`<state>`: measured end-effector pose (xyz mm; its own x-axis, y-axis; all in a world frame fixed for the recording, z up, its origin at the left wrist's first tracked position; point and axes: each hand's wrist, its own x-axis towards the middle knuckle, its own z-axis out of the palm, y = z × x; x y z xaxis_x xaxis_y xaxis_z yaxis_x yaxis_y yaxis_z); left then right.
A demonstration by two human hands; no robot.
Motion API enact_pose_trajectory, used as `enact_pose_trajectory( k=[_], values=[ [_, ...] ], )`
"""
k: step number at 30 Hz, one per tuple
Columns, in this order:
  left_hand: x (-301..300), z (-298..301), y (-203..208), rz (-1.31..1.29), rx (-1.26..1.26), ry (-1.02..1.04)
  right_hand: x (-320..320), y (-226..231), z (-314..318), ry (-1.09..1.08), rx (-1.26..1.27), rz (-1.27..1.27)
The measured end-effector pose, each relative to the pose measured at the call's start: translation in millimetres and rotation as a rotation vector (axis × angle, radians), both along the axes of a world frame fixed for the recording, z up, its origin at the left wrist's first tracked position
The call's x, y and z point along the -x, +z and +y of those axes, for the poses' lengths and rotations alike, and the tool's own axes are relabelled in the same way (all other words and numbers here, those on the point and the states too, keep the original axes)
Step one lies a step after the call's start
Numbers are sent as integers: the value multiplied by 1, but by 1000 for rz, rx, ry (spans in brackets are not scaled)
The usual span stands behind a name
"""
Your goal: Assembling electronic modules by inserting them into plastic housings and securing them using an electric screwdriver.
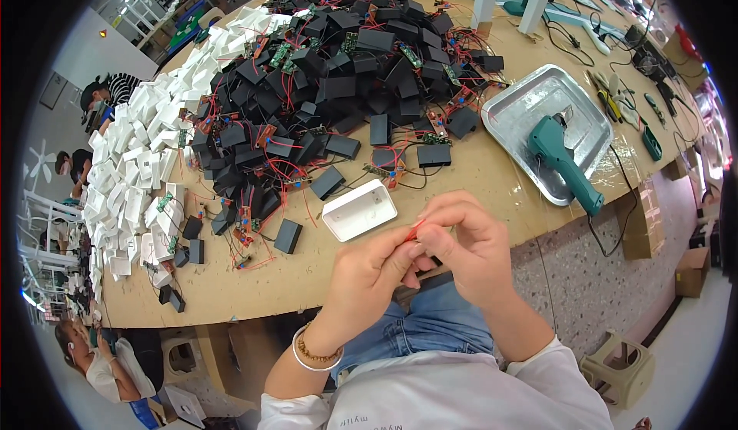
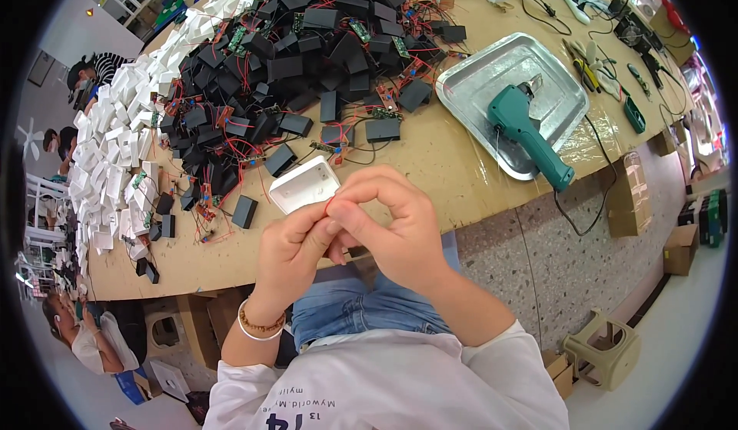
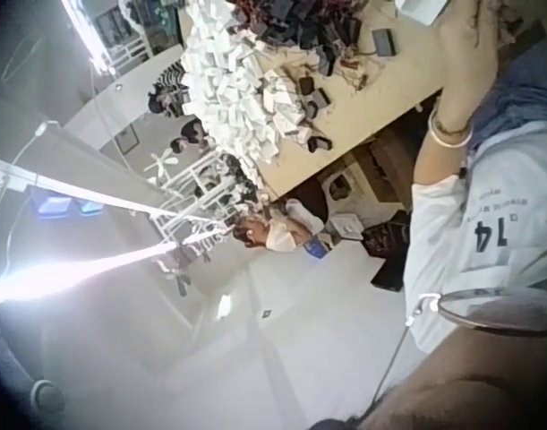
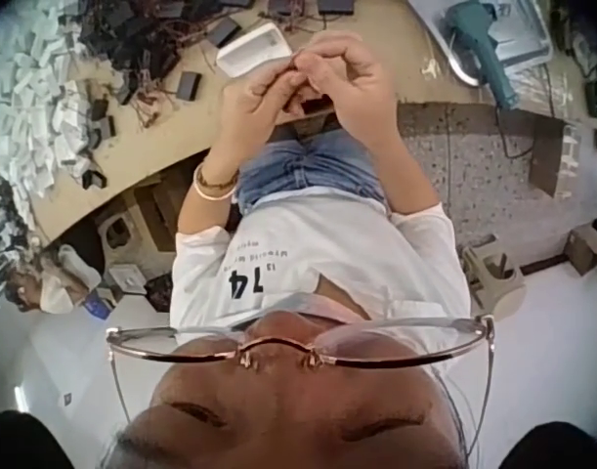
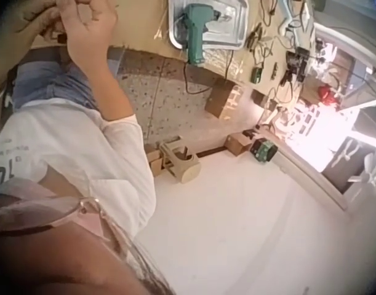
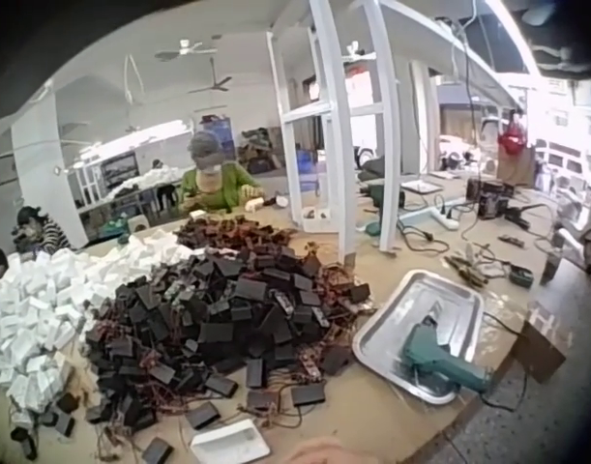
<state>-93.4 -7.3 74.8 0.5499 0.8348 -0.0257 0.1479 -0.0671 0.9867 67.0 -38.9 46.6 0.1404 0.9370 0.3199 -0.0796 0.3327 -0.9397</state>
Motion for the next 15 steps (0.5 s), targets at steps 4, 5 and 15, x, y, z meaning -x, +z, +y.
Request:
enact_pose_trajectory(
  k=[4, 5, 15],
  values=[
    [0, 2, -10, -324, 211, 67, 5, -6, 4, -11, 81, 82],
    [3, 4, -10, -323, 212, 71, 6, -8, 6, -15, 79, 167],
    [27, 11, 10, 351, -357, 186, 15, -3, -1, 55, 205, -88]
  ],
)
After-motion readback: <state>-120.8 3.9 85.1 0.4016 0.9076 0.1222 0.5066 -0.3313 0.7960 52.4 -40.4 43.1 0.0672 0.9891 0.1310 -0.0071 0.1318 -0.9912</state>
